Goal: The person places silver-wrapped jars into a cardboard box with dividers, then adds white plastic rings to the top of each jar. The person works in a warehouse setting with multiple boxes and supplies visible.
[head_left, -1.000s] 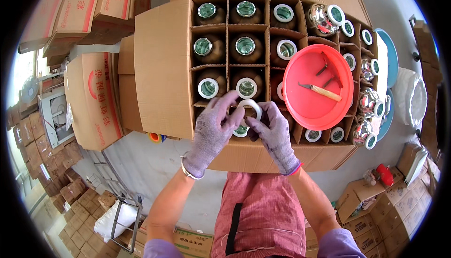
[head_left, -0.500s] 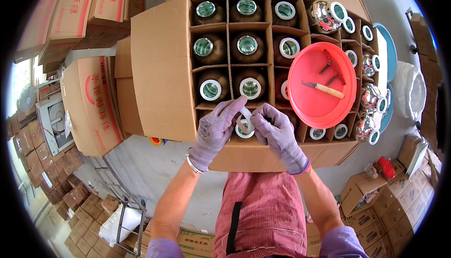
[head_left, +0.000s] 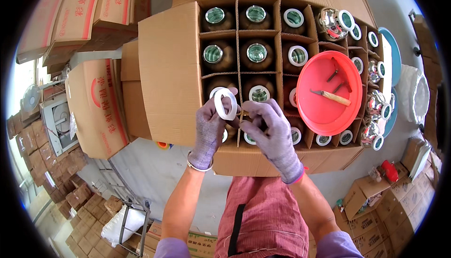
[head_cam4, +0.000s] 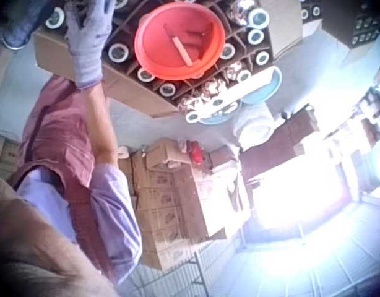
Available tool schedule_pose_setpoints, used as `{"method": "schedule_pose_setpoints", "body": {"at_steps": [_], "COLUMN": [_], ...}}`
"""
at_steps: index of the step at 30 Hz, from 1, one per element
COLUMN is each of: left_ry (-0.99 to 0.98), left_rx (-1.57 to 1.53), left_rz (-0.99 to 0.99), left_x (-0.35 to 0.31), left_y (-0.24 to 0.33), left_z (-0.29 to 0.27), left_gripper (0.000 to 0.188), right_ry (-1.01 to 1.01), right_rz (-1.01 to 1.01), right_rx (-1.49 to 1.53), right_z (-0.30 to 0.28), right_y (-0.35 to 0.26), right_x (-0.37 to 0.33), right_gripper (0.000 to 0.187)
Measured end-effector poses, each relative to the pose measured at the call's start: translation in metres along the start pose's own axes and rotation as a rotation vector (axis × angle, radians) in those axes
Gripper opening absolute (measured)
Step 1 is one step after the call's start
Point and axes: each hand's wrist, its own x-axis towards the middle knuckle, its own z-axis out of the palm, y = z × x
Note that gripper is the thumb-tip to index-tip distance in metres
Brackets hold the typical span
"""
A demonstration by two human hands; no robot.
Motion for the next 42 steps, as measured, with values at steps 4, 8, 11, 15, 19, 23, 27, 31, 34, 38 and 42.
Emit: {"method": "schedule_pose_setpoints", "body": {"at_steps": [4,8,11,15,19,23,27,31,34,38,42], "left_ry": [-0.035,0.040,0.221,0.306,0.375,0.362,0.204,0.029,-0.017,-0.022,0.083], "left_rx": [0.003,0.020,0.172,0.523,1.309,1.803,1.794,1.590,1.295,1.613,1.768], "left_rz": [0.120,0.062,0.207,0.349,0.601,0.385,0.402,0.283,-0.115,0.204,0.268], "left_x": [0.005,0.004,0.026,0.065,0.121,0.137,0.144,0.150,0.138,0.142,0.125], "left_y": [-0.010,-0.004,0.006,0.034,0.038,0.038,0.040,0.043,0.063,0.056,0.052], "left_z": [0.006,0.012,-0.009,-0.025,-0.027,-0.029,-0.035,-0.053,-0.025,-0.040,-0.029], "left_gripper": [0.033,0.030,0.025,0.028,0.025,0.023,0.020,0.015,0.030,0.039,0.046], "right_ry": [-0.093,-0.059,0.009,0.051,-0.010,0.018,0.017,-0.018,-0.015,-0.007,-0.006], "right_rz": [-0.328,-0.438,-0.335,-0.115,0.316,0.354,0.302,0.315,0.255,-0.085,-0.125], "right_rx": [-0.322,-0.383,-0.191,0.106,0.602,0.541,0.487,0.439,0.034,-0.483,-0.967], "right_z": [0.006,-0.001,-0.005,-0.015,-0.016,-0.026,-0.035,-0.042,-0.043,-0.035,-0.033], "right_y": [0.010,0.015,0.010,0.021,0.010,0.005,0.029,0.027,0.038,0.067,0.086], "right_x": [0.015,0.019,0.009,0.009,0.016,0.032,0.058,0.094,0.140,0.183,0.189], "right_gripper": [0.020,0.017,0.014,0.011,0.005,0.012,0.019,0.019,0.025,0.025,0.021]}}
